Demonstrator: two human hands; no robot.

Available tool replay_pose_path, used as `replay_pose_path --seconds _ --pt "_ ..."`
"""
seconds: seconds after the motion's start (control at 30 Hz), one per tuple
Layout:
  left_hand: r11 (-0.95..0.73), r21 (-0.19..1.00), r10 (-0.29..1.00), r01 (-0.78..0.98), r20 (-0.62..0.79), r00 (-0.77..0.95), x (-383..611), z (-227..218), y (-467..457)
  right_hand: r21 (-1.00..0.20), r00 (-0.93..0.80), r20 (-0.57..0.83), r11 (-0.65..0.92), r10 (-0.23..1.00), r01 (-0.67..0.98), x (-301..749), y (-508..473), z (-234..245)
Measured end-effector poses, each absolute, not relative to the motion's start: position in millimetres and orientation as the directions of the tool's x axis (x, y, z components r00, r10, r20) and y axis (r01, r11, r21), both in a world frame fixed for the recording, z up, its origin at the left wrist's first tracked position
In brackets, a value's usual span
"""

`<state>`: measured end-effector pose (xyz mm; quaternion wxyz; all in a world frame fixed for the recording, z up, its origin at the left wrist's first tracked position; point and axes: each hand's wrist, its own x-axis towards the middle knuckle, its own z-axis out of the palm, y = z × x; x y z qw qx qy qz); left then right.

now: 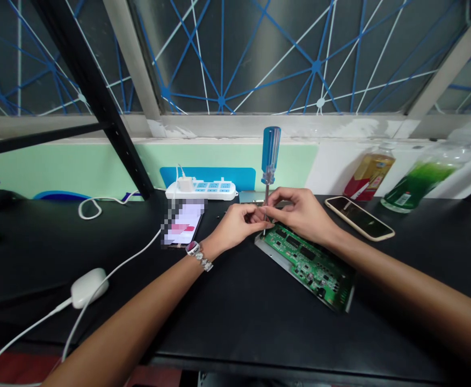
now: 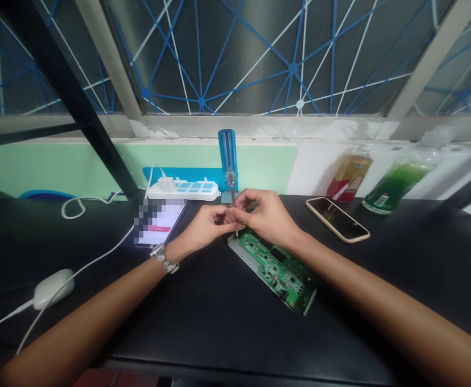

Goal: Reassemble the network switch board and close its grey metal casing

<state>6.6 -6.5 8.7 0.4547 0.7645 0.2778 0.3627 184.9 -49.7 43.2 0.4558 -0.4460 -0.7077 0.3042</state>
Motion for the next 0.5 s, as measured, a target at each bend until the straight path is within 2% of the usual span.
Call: replay_pose_path --seconds 0.17,0.3,0.5 --pt "-0.449 0.889 0.716 0.085 0.301 0.629 6.6 8.2 -6.4 -0.847 -0.223 0.362 0.420 0.905 0.327 185.5 -49.9 44.0" --pt "-0.424 0.901 0.755 0.090 0.297 0.585 7.2 7.4 -6.0 -0.844 -0.186 0.368 0.411 0.911 0.345 185.1 -50.7 44.6" --pt "-0.441 0.893 0.718 0.086 0.294 0.631 6.4 9.9 -7.2 -0.841 -0.207 0.381 0.430 0.901 0.328 184.9 -50.4 42.2"
